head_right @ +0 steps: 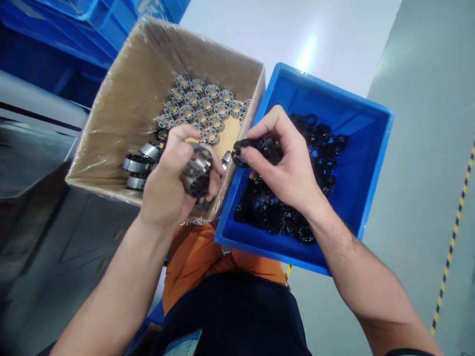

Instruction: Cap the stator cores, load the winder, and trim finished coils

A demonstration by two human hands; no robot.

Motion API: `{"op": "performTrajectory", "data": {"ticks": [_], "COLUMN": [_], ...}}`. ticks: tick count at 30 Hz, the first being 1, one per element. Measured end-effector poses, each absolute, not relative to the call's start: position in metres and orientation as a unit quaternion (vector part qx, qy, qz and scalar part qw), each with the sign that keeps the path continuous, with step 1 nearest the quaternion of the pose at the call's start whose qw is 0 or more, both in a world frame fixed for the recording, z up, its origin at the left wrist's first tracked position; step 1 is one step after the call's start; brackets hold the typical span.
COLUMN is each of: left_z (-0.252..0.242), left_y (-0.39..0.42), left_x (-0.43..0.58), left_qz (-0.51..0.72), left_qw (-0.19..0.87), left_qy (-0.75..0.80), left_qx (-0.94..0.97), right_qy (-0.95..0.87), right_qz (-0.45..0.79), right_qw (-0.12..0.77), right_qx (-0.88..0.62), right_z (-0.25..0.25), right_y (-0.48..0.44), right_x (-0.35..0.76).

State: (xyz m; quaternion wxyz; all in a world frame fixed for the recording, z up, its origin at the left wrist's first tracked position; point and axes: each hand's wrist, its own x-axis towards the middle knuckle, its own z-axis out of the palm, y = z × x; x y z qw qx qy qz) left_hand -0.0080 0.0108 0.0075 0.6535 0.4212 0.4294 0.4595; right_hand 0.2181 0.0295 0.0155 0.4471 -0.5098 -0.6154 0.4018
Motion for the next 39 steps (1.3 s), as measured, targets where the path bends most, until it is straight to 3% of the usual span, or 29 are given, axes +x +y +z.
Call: {"op": "performTrajectory", "data": {"ticks": [7,18,31,35,39], "left_z": [0.007,0.002,-0.002,0.001,-0.004], "left_y": [-0.007,-0.014,-0.013,-0.01,-0.005], "left_x": [-0.011,-0.01,-0.015,-0.015,-0.009], "left_qz": [0.456,0.455,0.43,0.424,0.541], "left_qw": [0.569,0.683,0.684,0.699,0.633], "left_qy": [0.373,0.353,0.319,0.303,0.301], "left_qx": [0.573,0.45,0.495,0.49,0.465], "right_qy": [-0.666,-0.674,-0.741,-0.726,-0.648], "right_qz": [0.385,0.352,0.204,0.242,0.387], "right_qw": [0.447,0.474,0.538,0.528,0.506], "right_qx": [-0.456,-0.444,-0.347,-0.367,-0.417], "right_z": [0.024,0.034,0.007,0.016,0.029], "right_y": [0.018,0.007,0.002,0.004,0.008], "right_x": [0.206,0.198,0.192,0.19,0.194]}}
